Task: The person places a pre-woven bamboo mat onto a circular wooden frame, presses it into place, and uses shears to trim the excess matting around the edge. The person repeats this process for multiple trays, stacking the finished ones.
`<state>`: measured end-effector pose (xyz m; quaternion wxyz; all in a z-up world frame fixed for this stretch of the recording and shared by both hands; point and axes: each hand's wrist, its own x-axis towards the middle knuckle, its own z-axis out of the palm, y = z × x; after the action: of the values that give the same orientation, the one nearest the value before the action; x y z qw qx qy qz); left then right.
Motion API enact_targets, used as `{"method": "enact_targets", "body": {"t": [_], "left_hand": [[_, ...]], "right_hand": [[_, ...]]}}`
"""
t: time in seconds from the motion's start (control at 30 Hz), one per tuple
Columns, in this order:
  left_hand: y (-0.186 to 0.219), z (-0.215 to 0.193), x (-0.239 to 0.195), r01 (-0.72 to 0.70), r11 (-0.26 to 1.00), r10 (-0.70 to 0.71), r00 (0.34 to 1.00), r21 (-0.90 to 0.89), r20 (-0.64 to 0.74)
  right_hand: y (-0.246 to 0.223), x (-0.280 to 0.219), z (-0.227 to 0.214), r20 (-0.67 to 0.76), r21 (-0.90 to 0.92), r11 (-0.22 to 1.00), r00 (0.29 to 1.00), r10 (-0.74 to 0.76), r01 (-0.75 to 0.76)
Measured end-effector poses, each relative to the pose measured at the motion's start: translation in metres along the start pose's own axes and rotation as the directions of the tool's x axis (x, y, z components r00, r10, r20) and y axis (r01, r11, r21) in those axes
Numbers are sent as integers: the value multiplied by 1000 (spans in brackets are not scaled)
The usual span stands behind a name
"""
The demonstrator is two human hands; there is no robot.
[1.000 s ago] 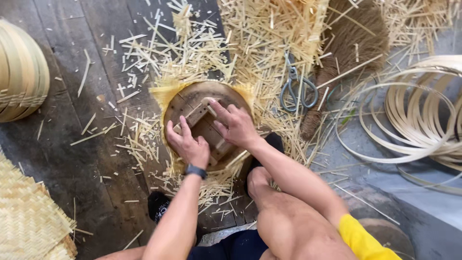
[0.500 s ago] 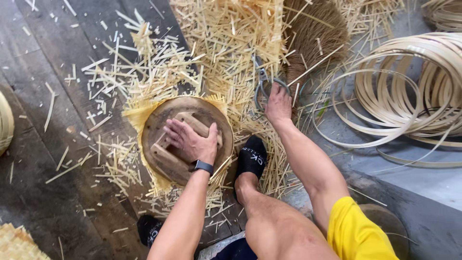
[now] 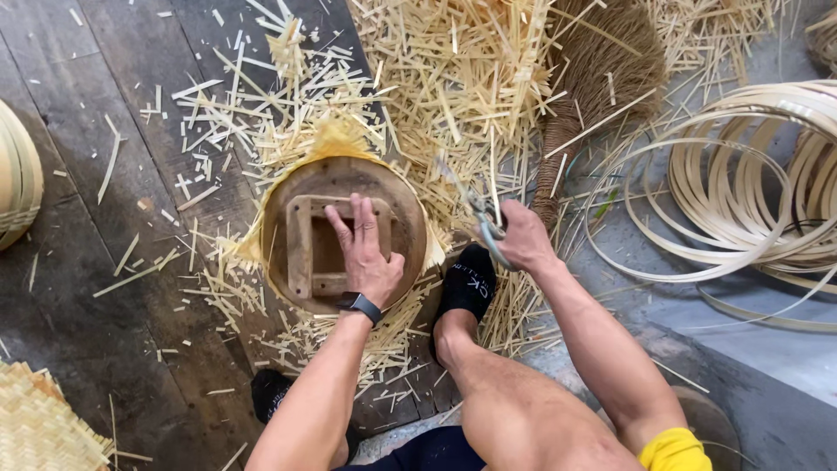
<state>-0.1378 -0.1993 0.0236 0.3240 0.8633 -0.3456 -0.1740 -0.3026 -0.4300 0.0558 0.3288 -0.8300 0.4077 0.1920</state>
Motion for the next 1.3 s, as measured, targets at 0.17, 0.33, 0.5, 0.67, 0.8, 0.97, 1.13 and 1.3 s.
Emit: {"method": "enact_targets", "body": {"t": [0.17, 0.33, 0.5, 0.67, 0.8, 0.97, 1.13, 1.3], "left_hand": [[5, -5, -9, -76, 997, 77, 995, -6, 63], [8, -8, -5, -59, 998, 61, 995, -35, 79], [7, -9, -9, -47, 997, 53, 993, -60, 106], [4, -22, -4, -55, 998, 58, 985, -22, 160], [-14, -44, -4, -193, 980, 196, 917, -44, 347], [-19, -49, -3, -190, 980, 199, 892, -62, 405], [-21, -65, 4, -304, 953, 260, 835, 11, 485], [1, -51, 2, 257, 966, -248, 922, 8, 299]], "right_hand": [[-24, 24, 32, -251, -416, 853, 862, -441, 315], [-15, 42, 40, -126, -441, 879, 958, -259, 180], [-11, 66, 34, -282, -534, 783, 805, -522, 321], [-20, 101, 43, -307, -613, 714, 731, -610, 339], [5, 93, 27, -82, -588, 753, 903, -421, 297], [-22, 94, 30, -326, -680, 629, 613, -719, 377], [-35, 105, 31, -123, -572, 744, 862, -492, 344], [-5, 89, 14, -62, -540, 761, 885, -462, 359]]}}
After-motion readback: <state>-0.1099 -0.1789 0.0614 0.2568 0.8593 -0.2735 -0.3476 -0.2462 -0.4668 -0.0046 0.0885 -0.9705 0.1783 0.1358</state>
